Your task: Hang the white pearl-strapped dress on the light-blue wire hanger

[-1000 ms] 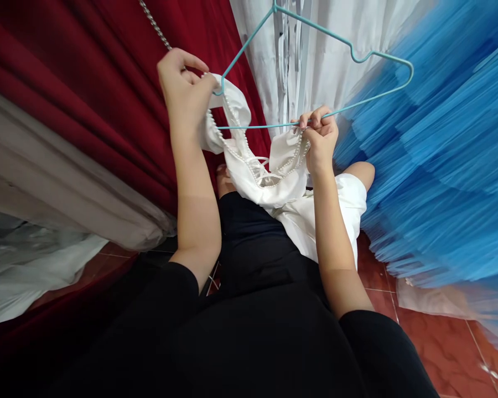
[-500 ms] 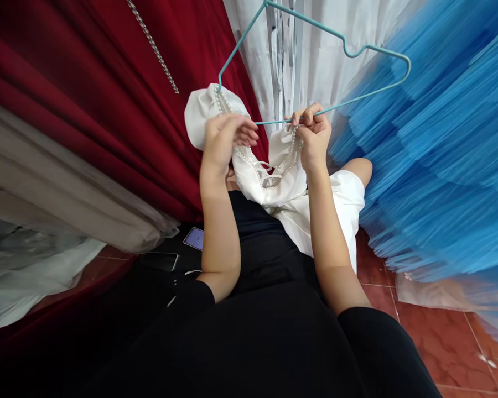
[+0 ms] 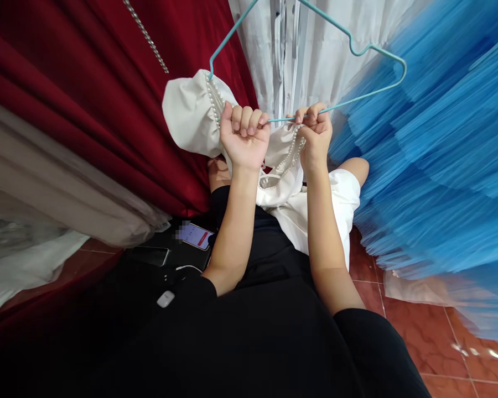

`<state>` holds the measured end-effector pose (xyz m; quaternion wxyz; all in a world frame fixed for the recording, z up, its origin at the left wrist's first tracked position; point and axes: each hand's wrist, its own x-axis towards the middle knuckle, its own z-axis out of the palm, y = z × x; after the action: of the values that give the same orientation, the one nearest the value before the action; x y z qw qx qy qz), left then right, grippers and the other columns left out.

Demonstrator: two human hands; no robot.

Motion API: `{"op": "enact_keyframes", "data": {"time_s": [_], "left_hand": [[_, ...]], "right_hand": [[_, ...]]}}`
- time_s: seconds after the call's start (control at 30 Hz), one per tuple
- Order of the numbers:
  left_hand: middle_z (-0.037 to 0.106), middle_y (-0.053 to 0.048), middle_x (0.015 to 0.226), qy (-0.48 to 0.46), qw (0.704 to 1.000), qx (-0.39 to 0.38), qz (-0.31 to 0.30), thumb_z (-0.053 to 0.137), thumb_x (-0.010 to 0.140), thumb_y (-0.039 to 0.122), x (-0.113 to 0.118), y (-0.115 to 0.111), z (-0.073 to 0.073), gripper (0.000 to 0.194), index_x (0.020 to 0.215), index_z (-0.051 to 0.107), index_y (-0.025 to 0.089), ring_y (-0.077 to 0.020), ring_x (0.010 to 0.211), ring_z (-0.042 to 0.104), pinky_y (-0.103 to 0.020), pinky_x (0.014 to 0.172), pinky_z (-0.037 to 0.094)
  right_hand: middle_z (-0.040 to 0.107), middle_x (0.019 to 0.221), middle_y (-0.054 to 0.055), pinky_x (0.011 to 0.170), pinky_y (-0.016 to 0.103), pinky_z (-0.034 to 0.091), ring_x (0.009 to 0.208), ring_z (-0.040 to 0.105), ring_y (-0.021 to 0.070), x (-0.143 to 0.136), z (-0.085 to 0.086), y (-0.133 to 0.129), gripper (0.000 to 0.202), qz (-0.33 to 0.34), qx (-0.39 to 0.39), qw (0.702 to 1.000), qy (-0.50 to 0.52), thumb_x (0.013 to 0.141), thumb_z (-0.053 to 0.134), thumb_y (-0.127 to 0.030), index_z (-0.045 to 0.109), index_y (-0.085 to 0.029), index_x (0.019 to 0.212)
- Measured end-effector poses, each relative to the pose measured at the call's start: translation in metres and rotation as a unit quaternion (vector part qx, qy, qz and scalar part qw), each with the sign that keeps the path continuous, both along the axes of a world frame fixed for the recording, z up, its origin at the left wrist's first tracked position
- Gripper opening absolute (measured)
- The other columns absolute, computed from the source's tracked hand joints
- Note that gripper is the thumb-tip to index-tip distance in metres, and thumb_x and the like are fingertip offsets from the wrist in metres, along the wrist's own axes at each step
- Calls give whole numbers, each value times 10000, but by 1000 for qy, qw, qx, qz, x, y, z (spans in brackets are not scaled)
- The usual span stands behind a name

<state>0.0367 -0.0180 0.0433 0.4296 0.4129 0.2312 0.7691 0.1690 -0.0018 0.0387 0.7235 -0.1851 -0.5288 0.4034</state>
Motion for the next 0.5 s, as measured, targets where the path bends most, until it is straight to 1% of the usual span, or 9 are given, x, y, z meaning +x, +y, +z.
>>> {"op": "enact_keyframes", "data": {"time_s": [0.07, 0.13, 0.2, 0.27, 0.3, 0.33, 0.4, 0.47, 0.5], "left_hand": [[544, -63, 668, 18, 1000, -9, 6, 566, 899, 687, -1, -3, 0, 531, 628, 347, 287, -297, 885, 578, -494, 873, 526], [536, -61, 668, 31, 999, -12, 8, 571, 905, 675, -3, -8, 3, 542, 619, 327, 285, -296, 884, 573, -495, 864, 526], [525, -59, 666, 30, 1000, -8, 7, 562, 924, 657, -5, -12, 7, 541, 619, 328, 277, -291, 885, 572, -486, 854, 532], [506, -53, 661, 26, 1000, -5, 6, 538, 949, 647, -6, -15, 12, 540, 625, 335, 266, -281, 871, 575, -467, 830, 544], [494, -49, 661, 27, 1000, -7, 9, 512, 965, 651, -6, -17, 14, 546, 630, 337, 258, -271, 859, 579, -455, 818, 550], [481, -44, 661, 30, 999, -12, 14, 472, 983, 662, -6, -18, 16, 558, 635, 335, 249, -258, 845, 583, -441, 808, 555], [450, -31, 659, 39, 998, -31, 29, 356, 1017, 685, -6, -21, 19, 589, 643, 318, 232, -226, 812, 595, -418, 802, 560], [424, -20, 645, 41, 997, -53, 41, 254, 1035, 689, -6, -23, 21, 607, 648, 301, 224, -205, 787, 604, -406, 807, 562], [416, -16, 635, 37, 997, -60, 42, 237, 1039, 686, -6, -24, 21, 609, 648, 296, 223, -201, 777, 607, -403, 808, 563]], "right_hand": [[552, 819, -25, 1028, 462, 455, 992, 571, 231, -1, -2, -6, 494, -37, -20, 999, -29, 592, 737, -455, 337, -252, 799], [586, 927, -17, 993, 459, 487, 1036, 593, 240, 0, -4, -10, 478, -68, -31, 995, -60, 606, 707, -474, 371, -261, 870], [606, 1011, -6, 951, 447, 510, 1037, 611, 242, 5, -6, -11, 455, -74, -23, 993, -88, 634, 699, -454, 410, -268, 933], [618, 1034, 7, 941, 423, 513, 1030, 618, 233, 17, -7, -8, 385, -94, -5, 989, -114, 679, 697, -402, 461, -265, 951], [621, 1014, 8, 939, 405, 512, 1011, 619, 223, 26, -7, -5, 336, -129, 0, 984, -126, 699, 695, -368, 487, -259, 939], [620, 976, 6, 927, 383, 512, 975, 618, 208, 37, -6, -1, 282, -179, 1, 974, -137, 717, 692, -332, 511, -250, 917], [598, 869, -5, 862, 330, 512, 854, 591, 169, 64, -1, 5, 174, -287, -13, 946, -147, 755, 678, -263, 539, -237, 857], [555, 769, -10, 775, 286, 487, 723, 517, 138, 93, 12, 10, 112, -353, -29, 924, -146, 804, 643, -193, 538, -230, 791], [539, 745, -8, 744, 272, 469, 690, 488, 130, 107, 20, 11, 134, -379, -32, 913, -146, 819, 620, -147, 530, -226, 758]]}}
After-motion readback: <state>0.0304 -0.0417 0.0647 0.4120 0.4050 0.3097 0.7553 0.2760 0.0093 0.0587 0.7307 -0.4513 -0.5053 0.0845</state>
